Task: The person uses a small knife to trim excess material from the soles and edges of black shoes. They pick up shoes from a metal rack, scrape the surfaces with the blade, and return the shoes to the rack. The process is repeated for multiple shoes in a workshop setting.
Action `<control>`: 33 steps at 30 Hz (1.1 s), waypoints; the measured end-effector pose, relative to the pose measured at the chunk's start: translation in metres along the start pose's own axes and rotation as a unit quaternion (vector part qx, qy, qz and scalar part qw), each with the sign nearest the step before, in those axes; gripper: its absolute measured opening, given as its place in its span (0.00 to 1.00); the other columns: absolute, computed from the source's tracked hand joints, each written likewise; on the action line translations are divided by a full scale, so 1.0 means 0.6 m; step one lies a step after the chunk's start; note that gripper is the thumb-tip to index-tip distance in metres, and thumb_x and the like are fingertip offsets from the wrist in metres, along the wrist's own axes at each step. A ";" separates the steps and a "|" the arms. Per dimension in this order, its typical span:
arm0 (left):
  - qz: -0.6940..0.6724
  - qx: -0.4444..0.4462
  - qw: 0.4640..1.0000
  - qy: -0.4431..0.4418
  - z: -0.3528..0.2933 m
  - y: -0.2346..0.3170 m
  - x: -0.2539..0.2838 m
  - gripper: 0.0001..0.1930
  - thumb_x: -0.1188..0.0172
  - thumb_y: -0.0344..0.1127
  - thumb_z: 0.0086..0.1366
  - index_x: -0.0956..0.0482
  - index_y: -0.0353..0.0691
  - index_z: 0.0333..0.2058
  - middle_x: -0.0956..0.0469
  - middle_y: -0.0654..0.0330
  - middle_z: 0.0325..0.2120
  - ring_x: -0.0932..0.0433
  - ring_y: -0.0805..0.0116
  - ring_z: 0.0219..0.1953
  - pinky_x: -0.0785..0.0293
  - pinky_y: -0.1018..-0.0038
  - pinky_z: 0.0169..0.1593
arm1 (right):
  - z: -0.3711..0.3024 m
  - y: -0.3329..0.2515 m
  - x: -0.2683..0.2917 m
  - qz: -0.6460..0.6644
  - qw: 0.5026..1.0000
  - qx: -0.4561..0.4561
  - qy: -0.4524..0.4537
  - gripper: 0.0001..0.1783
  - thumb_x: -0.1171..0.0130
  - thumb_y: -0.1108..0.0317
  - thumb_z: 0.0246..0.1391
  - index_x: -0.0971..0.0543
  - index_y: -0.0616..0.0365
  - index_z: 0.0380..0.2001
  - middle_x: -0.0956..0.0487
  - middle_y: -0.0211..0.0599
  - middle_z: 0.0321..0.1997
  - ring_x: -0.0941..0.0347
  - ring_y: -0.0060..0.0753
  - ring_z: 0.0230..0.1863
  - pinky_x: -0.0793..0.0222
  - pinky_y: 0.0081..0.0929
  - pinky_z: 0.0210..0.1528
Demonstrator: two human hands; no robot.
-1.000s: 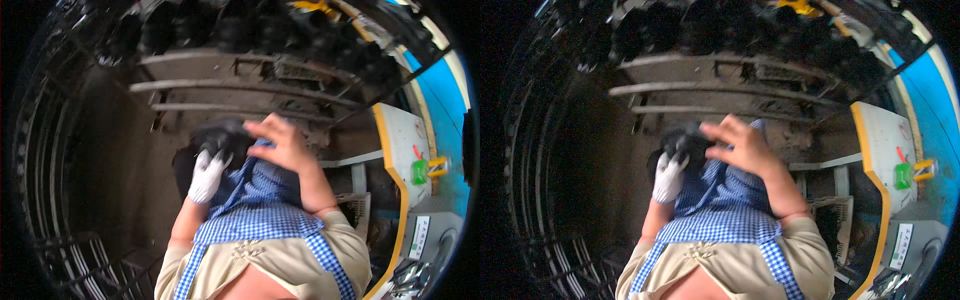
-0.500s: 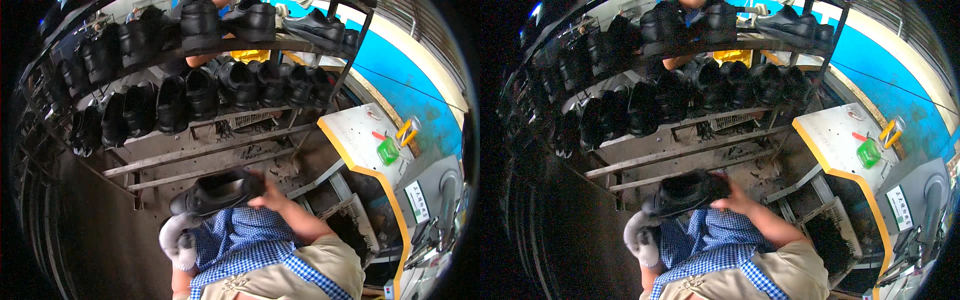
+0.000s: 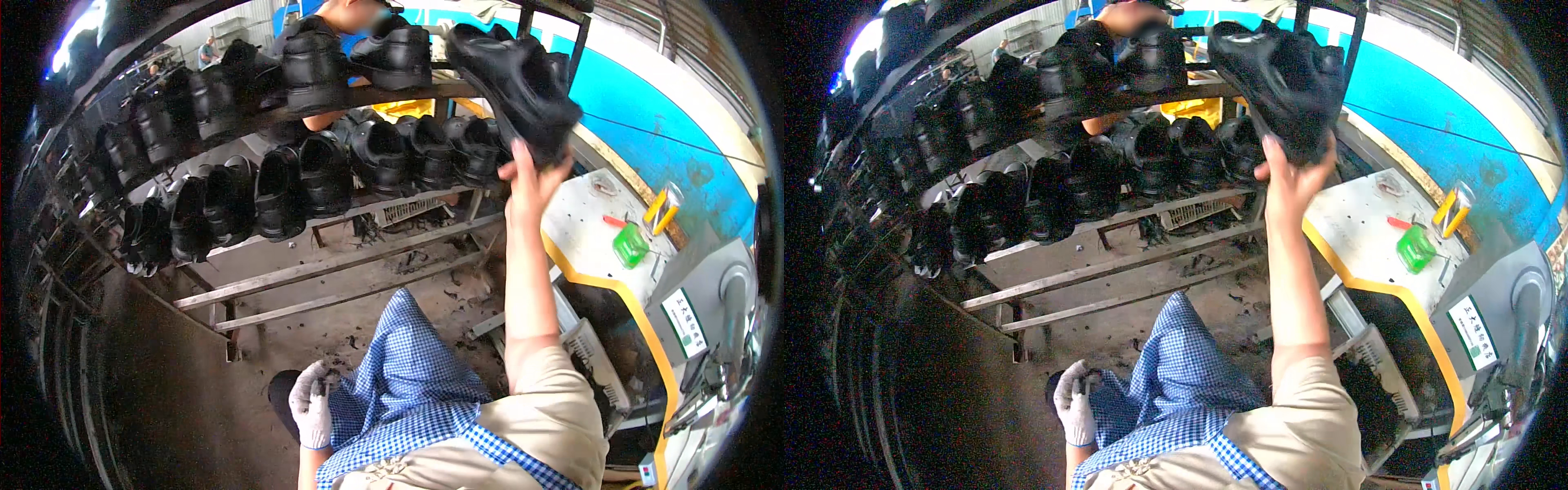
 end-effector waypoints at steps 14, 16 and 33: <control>0.031 0.031 0.998 -0.035 -0.016 0.001 -0.012 0.14 0.48 0.26 0.68 0.25 0.30 0.51 0.21 0.57 0.44 0.22 0.70 0.45 0.27 0.76 0.51 | 0.052 0.091 -0.136 -0.159 0.980 0.031 -0.111 0.22 0.33 0.62 0.54 0.23 0.60 0.49 0.20 0.32 0.30 0.25 0.21 0.29 0.29 0.20 0.35; 0.039 0.029 0.998 -0.049 -0.015 0.001 -0.009 0.14 0.49 0.26 0.68 0.24 0.30 0.50 0.21 0.57 0.44 0.22 0.70 0.45 0.27 0.76 0.51 | 0.042 0.086 -0.164 -0.293 0.937 0.126 -0.141 0.39 0.26 0.50 0.41 0.25 0.60 0.53 0.19 0.44 0.39 0.21 0.40 0.40 0.26 0.32 0.46; 0.027 0.026 0.997 -0.065 -0.017 0.007 0.006 0.15 0.51 0.27 0.66 0.26 0.28 0.50 0.21 0.55 0.43 0.22 0.68 0.46 0.28 0.72 0.54 | -0.045 -0.087 -0.082 0.101 0.993 0.063 0.027 0.46 0.39 0.54 0.43 0.42 0.62 0.63 0.36 0.50 0.62 0.36 0.48 0.61 0.41 0.46 0.64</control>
Point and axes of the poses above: each hand's wrist, its own z-axis towards the middle knuckle, its own x-axis out of the back of the hand, y = z × x, the point moved 1 cm from there along z, towards the middle knuckle
